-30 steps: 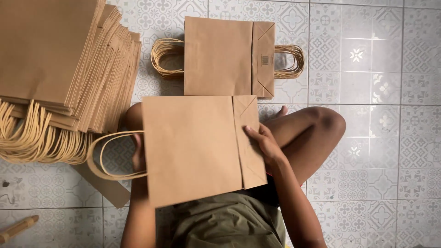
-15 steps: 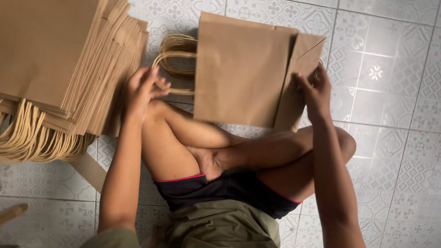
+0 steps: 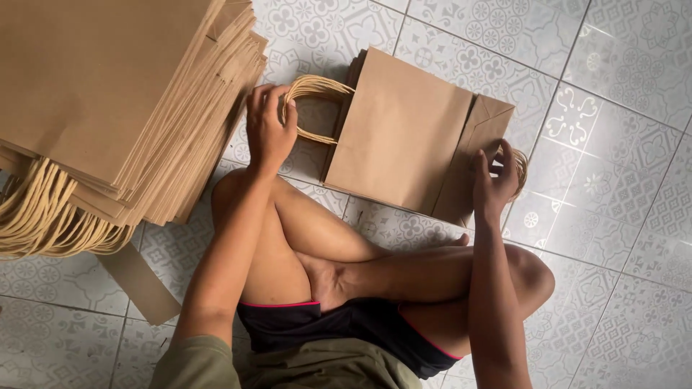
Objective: Shaping and stacking brown paper bags with handles.
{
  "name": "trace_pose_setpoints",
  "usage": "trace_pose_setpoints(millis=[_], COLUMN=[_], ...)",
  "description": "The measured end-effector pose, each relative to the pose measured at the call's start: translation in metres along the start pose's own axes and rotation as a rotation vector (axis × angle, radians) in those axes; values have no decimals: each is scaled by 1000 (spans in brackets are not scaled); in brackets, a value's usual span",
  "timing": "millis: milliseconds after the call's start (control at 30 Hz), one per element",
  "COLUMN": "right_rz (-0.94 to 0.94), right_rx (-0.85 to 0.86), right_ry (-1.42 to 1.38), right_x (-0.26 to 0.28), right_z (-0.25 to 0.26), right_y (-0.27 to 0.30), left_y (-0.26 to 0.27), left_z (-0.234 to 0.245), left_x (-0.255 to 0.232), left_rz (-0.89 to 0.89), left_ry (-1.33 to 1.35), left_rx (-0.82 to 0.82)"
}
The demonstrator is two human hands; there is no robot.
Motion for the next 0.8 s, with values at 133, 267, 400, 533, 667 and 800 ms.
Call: trace_pose_setpoints(millis=[133, 267, 400, 533, 667, 800], right_rz=[-17, -13, 26, 5, 6, 9], right_rx=[39, 116, 100, 132, 136, 22], right_ry=[195, 323, 400, 376, 314, 152], right_x=[23, 33, 31, 36, 39, 20], right_z=[-12, -24, -29, -26, -25, -14], right_y=[5, 19, 26, 30, 30, 22], left_y=[4, 0, -1, -1, 0, -4], left_z=[-14, -23, -29, -29, -26, -19], left_x=[-2, 1, 11, 3, -9, -33], left_rz=[-45, -87, -42, -48, -126, -344], left_ry=[63, 100, 142, 83, -24, -211], left_rx=[117, 188, 172, 199, 158, 37])
Point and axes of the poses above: each hand's wrist, its own y-axis away from the middle knuckle, its own z-axis out of the back of the hand, x = y × z, the point moved 6 cm from there along -y, towards the middle knuckle, and after that the axes turned 13 degrees about -z, right-handed, at the moved point
